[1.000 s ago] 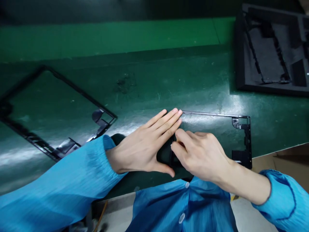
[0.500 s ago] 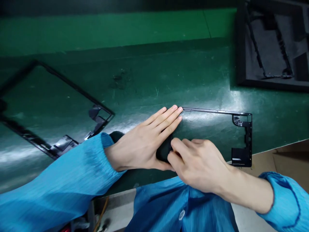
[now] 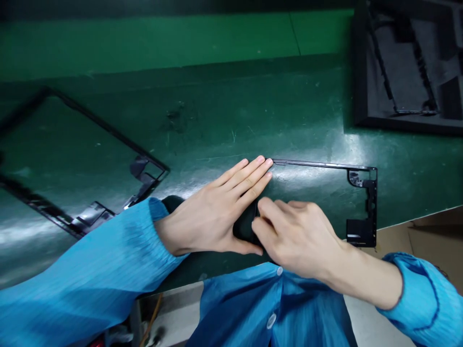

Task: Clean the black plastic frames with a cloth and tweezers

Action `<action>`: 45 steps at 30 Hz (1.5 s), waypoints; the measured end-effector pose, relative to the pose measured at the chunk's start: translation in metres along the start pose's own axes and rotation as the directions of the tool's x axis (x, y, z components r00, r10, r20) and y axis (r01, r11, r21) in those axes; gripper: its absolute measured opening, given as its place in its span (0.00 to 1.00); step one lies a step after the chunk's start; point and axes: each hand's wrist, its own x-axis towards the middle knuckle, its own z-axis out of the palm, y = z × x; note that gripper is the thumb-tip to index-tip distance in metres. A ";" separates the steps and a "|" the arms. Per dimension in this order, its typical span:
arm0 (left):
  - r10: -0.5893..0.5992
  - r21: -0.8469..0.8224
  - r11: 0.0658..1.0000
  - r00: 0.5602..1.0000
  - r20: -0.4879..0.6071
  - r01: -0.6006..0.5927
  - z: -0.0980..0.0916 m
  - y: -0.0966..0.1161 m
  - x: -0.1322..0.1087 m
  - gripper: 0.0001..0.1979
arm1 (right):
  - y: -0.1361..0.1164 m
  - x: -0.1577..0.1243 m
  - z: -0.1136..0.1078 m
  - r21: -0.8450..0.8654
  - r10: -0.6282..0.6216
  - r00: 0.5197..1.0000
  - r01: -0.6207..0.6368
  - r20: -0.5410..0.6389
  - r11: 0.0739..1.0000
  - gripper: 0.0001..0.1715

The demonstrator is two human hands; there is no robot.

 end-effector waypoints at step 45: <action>0.008 0.011 1.000 1.000 -0.014 -0.008 0.002 0.000 0.001 0.64 | 0.000 0.004 -0.006 0.036 0.019 0.999 -0.020 0.032 0.999 0.19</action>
